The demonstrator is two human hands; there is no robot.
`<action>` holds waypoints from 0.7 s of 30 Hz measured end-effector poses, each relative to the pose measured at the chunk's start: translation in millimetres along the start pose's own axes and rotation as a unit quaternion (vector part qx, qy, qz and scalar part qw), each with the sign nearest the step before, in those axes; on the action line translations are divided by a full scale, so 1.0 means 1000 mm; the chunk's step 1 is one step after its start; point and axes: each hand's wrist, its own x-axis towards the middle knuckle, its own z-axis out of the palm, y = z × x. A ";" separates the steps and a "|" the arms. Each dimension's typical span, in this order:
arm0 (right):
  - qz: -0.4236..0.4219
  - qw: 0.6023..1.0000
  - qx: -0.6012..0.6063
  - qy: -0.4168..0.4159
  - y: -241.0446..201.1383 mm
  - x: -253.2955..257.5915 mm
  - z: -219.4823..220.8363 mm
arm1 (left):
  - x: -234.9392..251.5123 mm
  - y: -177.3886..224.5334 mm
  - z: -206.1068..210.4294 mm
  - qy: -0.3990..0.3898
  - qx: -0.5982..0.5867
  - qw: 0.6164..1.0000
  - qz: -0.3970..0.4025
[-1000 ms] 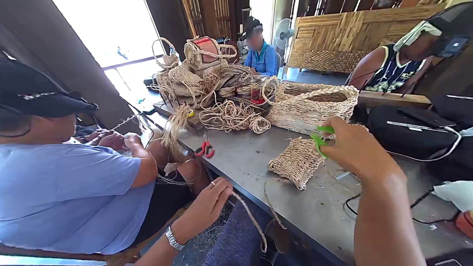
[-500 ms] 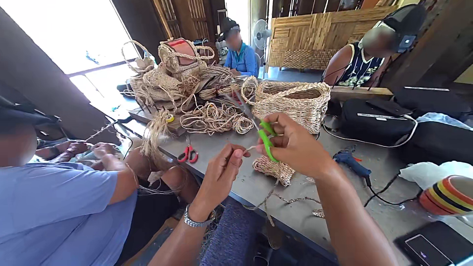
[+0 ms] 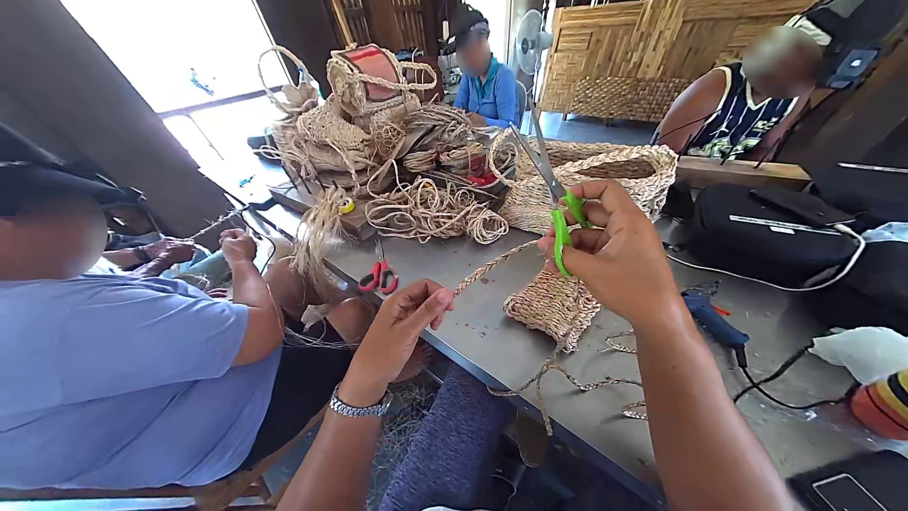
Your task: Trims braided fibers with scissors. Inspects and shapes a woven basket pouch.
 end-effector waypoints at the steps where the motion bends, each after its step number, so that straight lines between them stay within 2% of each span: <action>1: 0.000 1.000 -0.008 -0.002 0.000 0.000 0.001 | 0.000 0.001 0.000 0.014 -0.019 1.000 0.004; 5: 0.019 0.999 -0.006 -0.026 0.007 0.002 0.011 | 0.002 0.006 0.008 0.055 -0.179 0.982 0.014; 10: 0.075 0.994 0.033 -0.073 0.015 0.003 0.037 | 0.010 0.009 0.024 0.056 -0.407 0.912 0.024; 12: 0.095 0.991 0.042 -0.085 0.017 0.003 0.043 | 0.012 0.006 0.028 0.082 -0.415 0.905 0.043; 15: 0.109 0.988 0.054 -0.089 0.020 0.003 0.050 | 0.010 -0.003 0.028 0.094 -0.377 0.916 0.096; 21: 0.117 0.980 0.046 -0.153 0.018 0.001 0.054 | 0.011 0.001 0.031 0.175 -0.321 0.925 0.103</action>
